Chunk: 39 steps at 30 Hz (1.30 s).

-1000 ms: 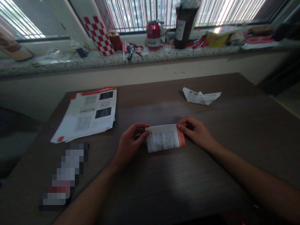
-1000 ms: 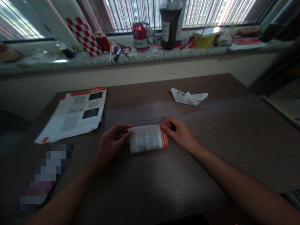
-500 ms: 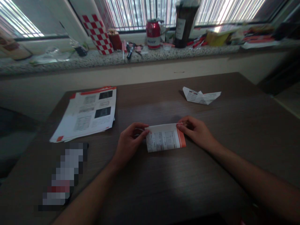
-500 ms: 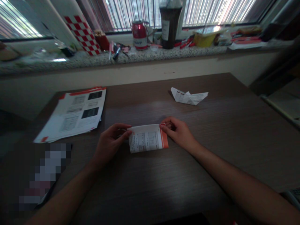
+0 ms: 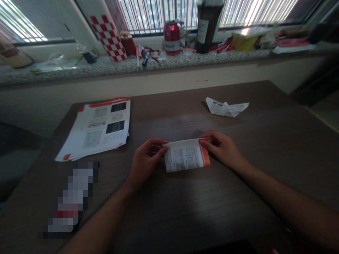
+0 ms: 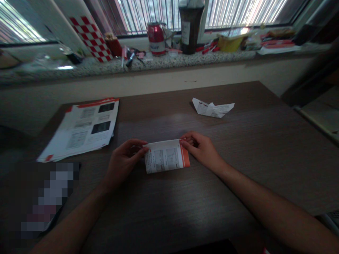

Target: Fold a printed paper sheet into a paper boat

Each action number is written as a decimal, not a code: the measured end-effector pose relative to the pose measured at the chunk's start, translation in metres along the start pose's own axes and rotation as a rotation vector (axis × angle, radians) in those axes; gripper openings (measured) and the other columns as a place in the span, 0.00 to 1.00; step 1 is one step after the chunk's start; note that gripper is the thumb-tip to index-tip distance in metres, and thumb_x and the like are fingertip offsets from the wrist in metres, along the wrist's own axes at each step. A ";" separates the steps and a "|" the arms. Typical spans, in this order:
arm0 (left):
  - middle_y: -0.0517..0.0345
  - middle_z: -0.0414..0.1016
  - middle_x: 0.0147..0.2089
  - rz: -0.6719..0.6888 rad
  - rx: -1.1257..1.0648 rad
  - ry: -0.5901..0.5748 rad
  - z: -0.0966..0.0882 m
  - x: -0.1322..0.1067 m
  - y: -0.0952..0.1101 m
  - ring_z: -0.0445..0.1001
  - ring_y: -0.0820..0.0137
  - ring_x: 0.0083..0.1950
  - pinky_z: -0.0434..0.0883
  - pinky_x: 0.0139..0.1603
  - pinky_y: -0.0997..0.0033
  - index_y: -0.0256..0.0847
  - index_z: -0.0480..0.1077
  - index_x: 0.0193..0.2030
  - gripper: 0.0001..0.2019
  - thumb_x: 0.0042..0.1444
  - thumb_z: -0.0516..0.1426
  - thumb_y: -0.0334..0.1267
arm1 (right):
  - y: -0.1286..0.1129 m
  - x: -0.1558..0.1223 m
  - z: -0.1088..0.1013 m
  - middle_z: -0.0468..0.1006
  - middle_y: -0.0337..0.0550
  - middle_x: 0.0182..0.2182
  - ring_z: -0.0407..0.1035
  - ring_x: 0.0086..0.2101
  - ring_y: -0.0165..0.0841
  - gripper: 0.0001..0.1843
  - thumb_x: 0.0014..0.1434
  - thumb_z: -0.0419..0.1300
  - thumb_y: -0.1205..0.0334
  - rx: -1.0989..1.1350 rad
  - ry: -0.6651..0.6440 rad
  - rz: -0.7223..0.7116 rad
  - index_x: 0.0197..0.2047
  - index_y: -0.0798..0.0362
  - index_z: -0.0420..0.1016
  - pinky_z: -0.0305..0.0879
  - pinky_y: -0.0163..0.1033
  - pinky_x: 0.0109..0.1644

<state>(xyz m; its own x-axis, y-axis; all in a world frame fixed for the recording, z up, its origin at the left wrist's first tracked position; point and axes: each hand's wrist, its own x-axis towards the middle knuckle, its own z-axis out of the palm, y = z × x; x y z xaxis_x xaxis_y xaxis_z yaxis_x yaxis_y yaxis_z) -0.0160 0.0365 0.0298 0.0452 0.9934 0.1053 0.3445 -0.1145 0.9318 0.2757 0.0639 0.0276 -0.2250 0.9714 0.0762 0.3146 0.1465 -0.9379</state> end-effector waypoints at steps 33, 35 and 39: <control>0.56 0.84 0.42 0.003 0.014 0.054 0.000 0.000 0.003 0.83 0.65 0.42 0.81 0.44 0.68 0.43 0.79 0.44 0.08 0.62 0.66 0.43 | -0.001 -0.001 0.000 0.83 0.42 0.33 0.77 0.33 0.38 0.12 0.65 0.66 0.48 -0.035 0.026 0.003 0.42 0.48 0.80 0.73 0.44 0.37; 0.56 0.84 0.42 0.000 0.007 0.051 0.000 0.000 0.003 0.83 0.66 0.42 0.80 0.44 0.69 0.43 0.79 0.44 0.07 0.63 0.66 0.42 | -0.001 -0.001 0.000 0.83 0.42 0.33 0.77 0.33 0.38 0.12 0.65 0.66 0.48 -0.026 0.019 0.009 0.42 0.48 0.80 0.72 0.44 0.37; 0.57 0.83 0.42 -0.009 0.017 0.037 -0.001 0.001 0.004 0.83 0.66 0.41 0.80 0.43 0.69 0.43 0.79 0.44 0.07 0.63 0.65 0.42 | 0.000 0.000 0.000 0.83 0.42 0.32 0.76 0.32 0.38 0.12 0.64 0.67 0.49 -0.024 0.024 0.021 0.42 0.48 0.80 0.71 0.43 0.36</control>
<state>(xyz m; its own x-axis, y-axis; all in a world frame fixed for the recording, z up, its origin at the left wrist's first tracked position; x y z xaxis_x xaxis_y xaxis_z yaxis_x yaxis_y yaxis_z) -0.0153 0.0367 0.0340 0.0075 0.9939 0.1103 0.3602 -0.1056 0.9269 0.2761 0.0637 0.0274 -0.1963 0.9784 0.0646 0.3408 0.1298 -0.9311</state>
